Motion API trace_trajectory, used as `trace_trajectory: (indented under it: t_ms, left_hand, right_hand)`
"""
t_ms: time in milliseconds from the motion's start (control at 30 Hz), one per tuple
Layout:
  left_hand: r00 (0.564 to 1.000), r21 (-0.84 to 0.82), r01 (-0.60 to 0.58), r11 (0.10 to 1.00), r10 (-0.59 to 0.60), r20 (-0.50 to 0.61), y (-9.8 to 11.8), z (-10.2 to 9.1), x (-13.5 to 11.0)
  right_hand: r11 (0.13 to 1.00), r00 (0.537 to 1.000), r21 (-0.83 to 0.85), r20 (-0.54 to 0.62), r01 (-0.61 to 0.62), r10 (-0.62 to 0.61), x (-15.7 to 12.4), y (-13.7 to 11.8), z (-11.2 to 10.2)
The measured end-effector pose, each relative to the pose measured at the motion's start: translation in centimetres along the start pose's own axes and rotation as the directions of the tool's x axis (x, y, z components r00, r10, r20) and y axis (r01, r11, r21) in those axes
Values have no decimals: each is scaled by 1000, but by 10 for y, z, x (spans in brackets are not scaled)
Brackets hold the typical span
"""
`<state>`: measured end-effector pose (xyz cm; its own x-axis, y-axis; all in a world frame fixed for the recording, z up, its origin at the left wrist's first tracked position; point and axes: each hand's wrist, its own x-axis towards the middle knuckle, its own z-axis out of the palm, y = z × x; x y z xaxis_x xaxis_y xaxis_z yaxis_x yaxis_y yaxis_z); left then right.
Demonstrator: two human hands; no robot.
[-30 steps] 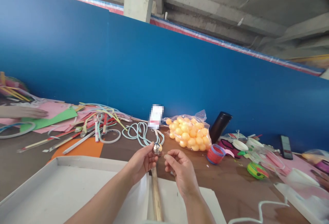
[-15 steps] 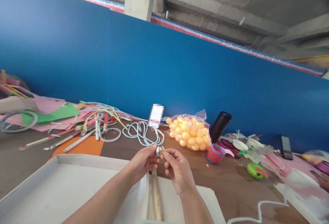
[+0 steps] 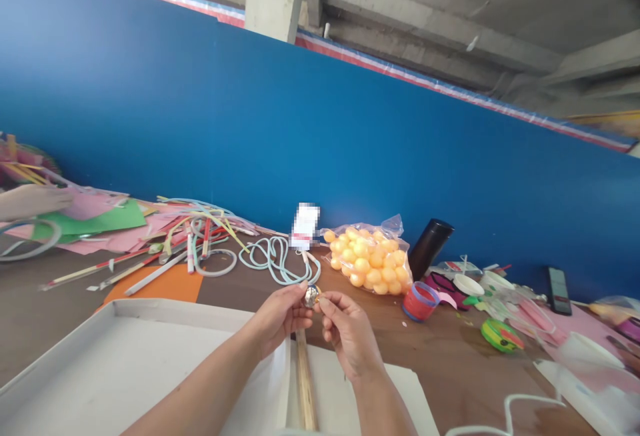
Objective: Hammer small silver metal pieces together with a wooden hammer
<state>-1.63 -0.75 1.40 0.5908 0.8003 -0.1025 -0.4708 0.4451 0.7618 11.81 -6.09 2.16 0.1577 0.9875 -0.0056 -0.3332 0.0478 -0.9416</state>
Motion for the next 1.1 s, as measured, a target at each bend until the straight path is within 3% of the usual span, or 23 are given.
trace_trajectory:
  t_ms: [1100]
  left_hand:
    - [1000, 95, -20, 995, 21, -12, 3, 2, -1]
  right_hand:
    - [1000, 999, -8, 35, -7, 8, 1, 1, -1]
